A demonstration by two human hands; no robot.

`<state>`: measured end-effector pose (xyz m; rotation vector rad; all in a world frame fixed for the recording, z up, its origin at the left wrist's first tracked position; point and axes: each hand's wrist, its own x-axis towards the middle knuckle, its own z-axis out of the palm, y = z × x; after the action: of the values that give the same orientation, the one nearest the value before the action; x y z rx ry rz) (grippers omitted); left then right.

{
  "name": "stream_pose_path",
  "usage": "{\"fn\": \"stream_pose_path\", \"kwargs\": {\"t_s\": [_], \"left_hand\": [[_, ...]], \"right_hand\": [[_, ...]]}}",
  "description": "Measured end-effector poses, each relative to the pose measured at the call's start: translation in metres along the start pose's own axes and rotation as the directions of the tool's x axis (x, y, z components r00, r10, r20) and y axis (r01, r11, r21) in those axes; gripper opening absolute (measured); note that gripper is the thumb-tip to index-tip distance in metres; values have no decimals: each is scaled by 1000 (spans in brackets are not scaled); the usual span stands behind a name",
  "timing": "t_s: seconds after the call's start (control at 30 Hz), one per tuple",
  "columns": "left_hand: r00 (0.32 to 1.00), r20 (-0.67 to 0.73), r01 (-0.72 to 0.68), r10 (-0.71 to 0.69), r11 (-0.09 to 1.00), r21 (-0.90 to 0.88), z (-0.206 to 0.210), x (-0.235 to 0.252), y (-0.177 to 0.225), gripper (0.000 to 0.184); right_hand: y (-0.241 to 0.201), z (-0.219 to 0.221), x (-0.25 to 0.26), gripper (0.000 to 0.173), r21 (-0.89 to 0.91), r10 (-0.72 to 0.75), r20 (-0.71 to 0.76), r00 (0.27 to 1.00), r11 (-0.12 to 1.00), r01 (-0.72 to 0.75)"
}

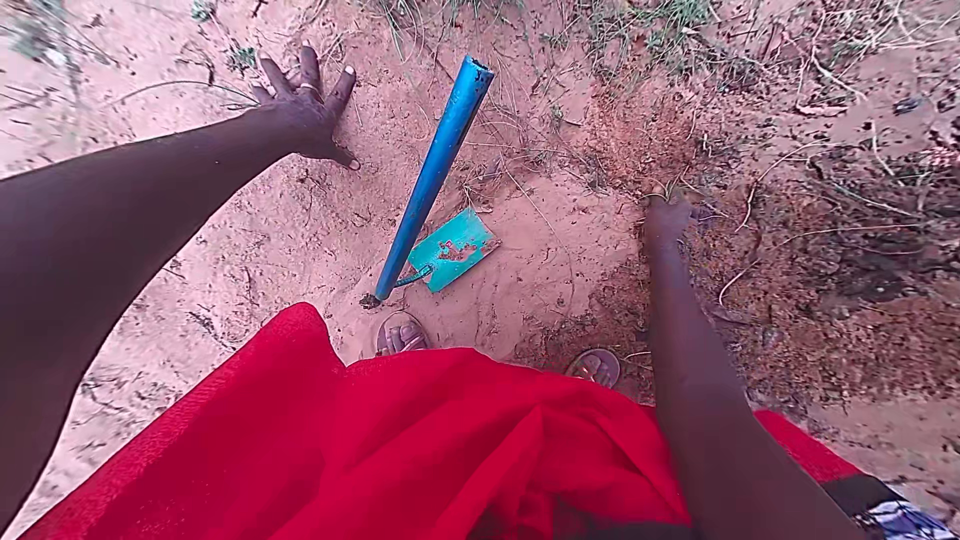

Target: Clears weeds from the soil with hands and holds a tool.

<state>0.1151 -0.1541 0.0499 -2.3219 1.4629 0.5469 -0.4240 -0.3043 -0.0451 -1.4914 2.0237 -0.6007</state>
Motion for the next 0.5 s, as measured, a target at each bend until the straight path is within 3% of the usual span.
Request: {"fn": "stream_pose_path", "kwargs": {"t_s": [0.1,0.17,0.23,0.33,0.5], "left_hand": [[1000,10,3,-3,1000,11,-1,-1,2,138],[1000,12,11,-12,1000,15,-4,-5,6,136],[1000,17,13,-13,1000,10,-6,-7,8,135],[1000,17,-5,5,1000,4,-7,-9,6,131],[999,8,-33,33,999,4,-1,-7,-2,127]], "right_hand": [[-13,7,-3,29,42,-166,295,941,986,161],[-29,8,-3,27,-89,-238,449,861,947,308],[-44,12,-5,34,-230,-206,550,810,894,384],[-54,26,-10,40,-398,-128,558,820,826,400],[-52,41,-18,33,-397,-90,416,905,877,270]]}}
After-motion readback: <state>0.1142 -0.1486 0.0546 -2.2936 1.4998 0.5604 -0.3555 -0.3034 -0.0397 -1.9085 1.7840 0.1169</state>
